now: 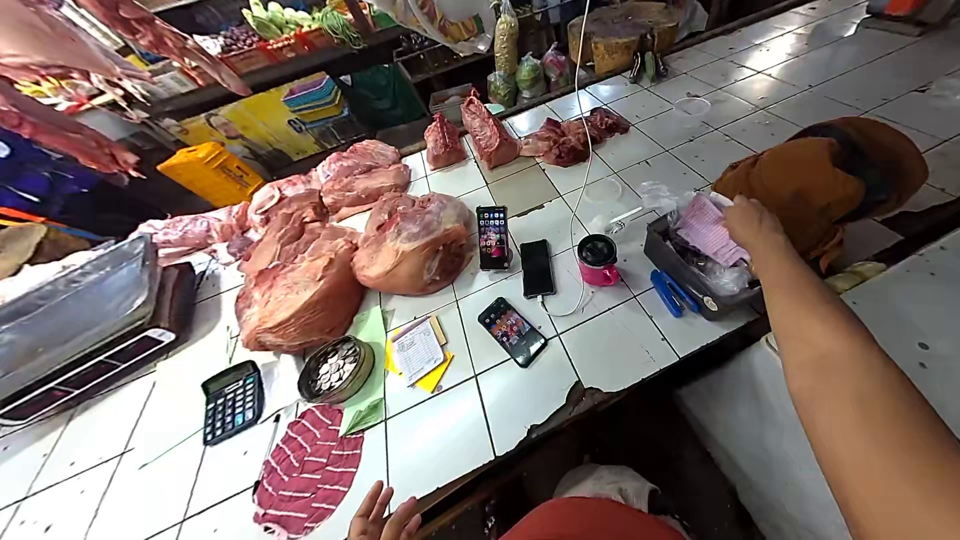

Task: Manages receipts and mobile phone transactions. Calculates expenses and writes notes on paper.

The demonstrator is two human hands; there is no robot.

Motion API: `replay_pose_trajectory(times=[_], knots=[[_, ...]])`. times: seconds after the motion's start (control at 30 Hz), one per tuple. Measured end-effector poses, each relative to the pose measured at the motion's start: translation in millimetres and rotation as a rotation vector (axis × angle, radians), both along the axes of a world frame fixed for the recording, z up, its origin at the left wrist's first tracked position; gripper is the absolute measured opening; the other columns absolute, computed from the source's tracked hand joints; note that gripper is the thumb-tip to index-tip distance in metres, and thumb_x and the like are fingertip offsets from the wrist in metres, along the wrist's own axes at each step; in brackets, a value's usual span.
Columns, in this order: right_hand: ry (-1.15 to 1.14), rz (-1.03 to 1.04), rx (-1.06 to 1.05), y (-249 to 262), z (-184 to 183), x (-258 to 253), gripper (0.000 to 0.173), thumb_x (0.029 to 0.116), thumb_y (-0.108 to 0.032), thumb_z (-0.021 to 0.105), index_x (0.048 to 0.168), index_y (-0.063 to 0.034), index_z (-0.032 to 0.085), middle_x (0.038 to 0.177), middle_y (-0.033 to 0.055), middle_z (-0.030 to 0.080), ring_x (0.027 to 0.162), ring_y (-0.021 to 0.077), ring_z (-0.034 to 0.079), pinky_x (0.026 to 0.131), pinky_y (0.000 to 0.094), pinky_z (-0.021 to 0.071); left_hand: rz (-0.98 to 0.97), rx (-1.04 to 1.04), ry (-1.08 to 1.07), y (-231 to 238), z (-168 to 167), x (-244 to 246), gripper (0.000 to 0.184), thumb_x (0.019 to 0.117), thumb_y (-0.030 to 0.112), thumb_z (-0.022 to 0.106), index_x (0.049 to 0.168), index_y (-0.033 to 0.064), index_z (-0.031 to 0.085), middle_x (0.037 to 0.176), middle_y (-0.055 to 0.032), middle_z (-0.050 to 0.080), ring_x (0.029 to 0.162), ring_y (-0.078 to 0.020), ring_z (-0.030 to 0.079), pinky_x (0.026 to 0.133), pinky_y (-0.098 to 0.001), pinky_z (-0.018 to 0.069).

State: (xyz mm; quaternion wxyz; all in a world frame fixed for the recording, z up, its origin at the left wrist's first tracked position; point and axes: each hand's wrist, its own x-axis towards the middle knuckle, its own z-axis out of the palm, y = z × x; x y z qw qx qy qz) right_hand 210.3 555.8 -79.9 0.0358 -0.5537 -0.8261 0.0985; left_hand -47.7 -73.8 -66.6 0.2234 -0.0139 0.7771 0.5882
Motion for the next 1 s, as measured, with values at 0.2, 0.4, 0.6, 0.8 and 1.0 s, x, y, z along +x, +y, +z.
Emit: replay_pose_trajectory(times=[0.2, 0.4, 0.6, 0.8, 1.0], knots=[[-0.107, -0.002, -0.142, -17, 13, -18, 0.031, 0.0996, -0.008, 0.064, 0.119, 0.0162, 0.063, 0.134, 0.04, 0.054, 0.124, 0.0577, 0.054, 0.097, 0.074, 0.0437, -0.002, -0.02, 0.006, 1, -2, -3, 0.058, 0.0985, 0.0, 0.048, 0.152, -0.0019, 0.025, 0.133, -0.0121, 0.047, 0.094, -0.0052, 0.066, 0.077, -0.0242, 0.0571], [-0.057, 0.018, -0.151, -17, 1, -16, 0.051, 0.0988, -0.029, 0.07, 0.119, 0.0176, 0.062, 0.138, 0.0405, 0.05, 0.129, 0.0563, 0.05, 0.102, 0.0704, 0.0422, -0.028, -0.025, 0.015, 5, 2, 1, 0.058, 0.0995, 0.002, 0.049, 0.152, -0.0019, 0.025, 0.135, -0.0121, 0.046, 0.095, -0.0053, 0.065, 0.077, -0.0232, 0.0564], [0.113, -0.086, 0.06, -17, 32, 21, 0.036, 0.1033, -0.017, 0.06, 0.12, 0.0145, 0.065, 0.137, 0.0421, 0.049, 0.126, 0.06, 0.05, 0.099, 0.074, 0.0424, -0.05, -0.018, 0.026, 18, 5, 4, 0.057, 0.0977, 0.003, 0.052, 0.151, -0.0008, 0.031, 0.139, -0.0127, 0.047, 0.101, -0.0074, 0.065, 0.078, -0.0245, 0.0571], [0.384, -0.158, 0.199, -93, 88, 6, 0.035, 0.1068, -0.01, 0.045, 0.133, 0.007, 0.061, 0.137, 0.0379, 0.051, 0.12, 0.0554, 0.056, 0.099, 0.0684, 0.0452, -0.299, 0.018, 0.17, 46, 6, 15, 0.056, 0.0946, 0.014, 0.058, 0.145, -0.0062, 0.042, 0.141, -0.0167, 0.052, 0.112, -0.0123, 0.063, 0.089, -0.0304, 0.0562], [0.804, 0.685, -0.216, -311, 42, -118, 0.028, 0.0998, -0.007, 0.056, 0.121, 0.0008, 0.073, 0.115, 0.0218, 0.07, 0.103, 0.0284, 0.07, 0.093, 0.0405, 0.0571, -0.588, 0.226, -0.214, 85, 10, 41, 0.076, 0.0977, 0.048, 0.057, 0.149, -0.0053, 0.039, 0.135, -0.0112, 0.063, 0.121, -0.0184, 0.064, 0.102, -0.037, 0.0528]])
